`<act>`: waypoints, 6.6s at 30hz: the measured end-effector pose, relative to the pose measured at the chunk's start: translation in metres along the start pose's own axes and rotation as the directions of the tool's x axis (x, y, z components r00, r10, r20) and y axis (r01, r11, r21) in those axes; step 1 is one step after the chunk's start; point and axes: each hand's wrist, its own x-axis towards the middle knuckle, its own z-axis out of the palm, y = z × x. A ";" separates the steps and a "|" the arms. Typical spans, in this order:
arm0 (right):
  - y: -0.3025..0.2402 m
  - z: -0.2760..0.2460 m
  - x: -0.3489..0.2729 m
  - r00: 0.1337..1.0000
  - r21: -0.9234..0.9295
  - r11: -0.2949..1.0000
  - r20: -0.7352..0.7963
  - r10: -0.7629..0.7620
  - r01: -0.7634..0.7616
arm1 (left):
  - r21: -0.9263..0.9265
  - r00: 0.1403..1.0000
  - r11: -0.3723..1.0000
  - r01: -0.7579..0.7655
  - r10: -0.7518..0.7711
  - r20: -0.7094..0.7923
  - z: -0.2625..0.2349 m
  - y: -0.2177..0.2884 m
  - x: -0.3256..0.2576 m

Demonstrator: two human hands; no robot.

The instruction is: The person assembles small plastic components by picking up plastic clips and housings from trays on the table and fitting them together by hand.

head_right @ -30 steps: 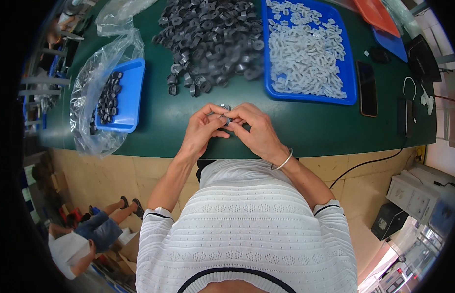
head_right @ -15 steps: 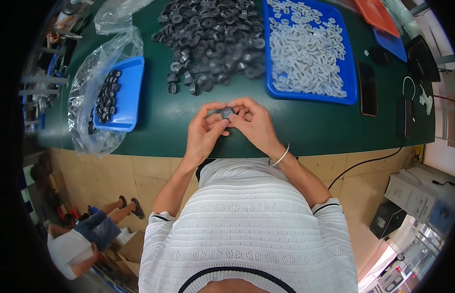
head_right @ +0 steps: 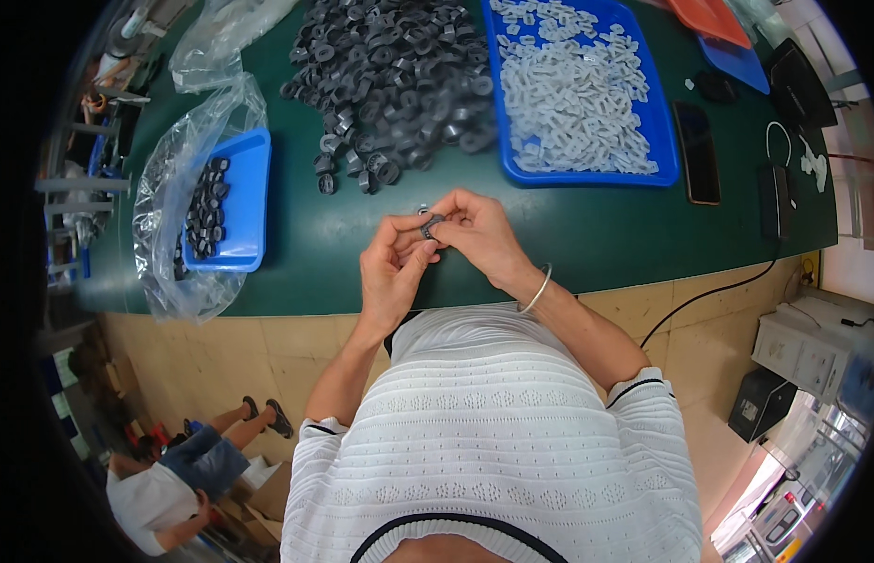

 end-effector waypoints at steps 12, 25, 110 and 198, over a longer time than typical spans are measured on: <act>-0.021 -0.021 0.016 0.963 -0.362 0.932 0.259 0.076 0.024 | -0.026 1.000 1.000 0.004 -0.004 0.005 -0.007 -0.005 -0.001; -0.043 -0.007 0.017 0.928 -0.468 0.868 0.373 0.021 0.168 | -0.204 0.993 0.972 0.118 -0.113 0.038 -0.028 -0.005 -0.003; -0.081 -0.063 0.001 0.637 -0.936 -0.222 0.350 -0.687 0.274 | -0.224 0.971 0.945 0.237 -0.230 0.059 -0.024 -0.003 0.021; -0.023 -0.003 -0.011 0.942 -0.659 0.722 -0.061 -0.330 0.210 | -0.373 0.965 0.905 0.204 -0.251 -0.081 -0.003 -0.015 0.015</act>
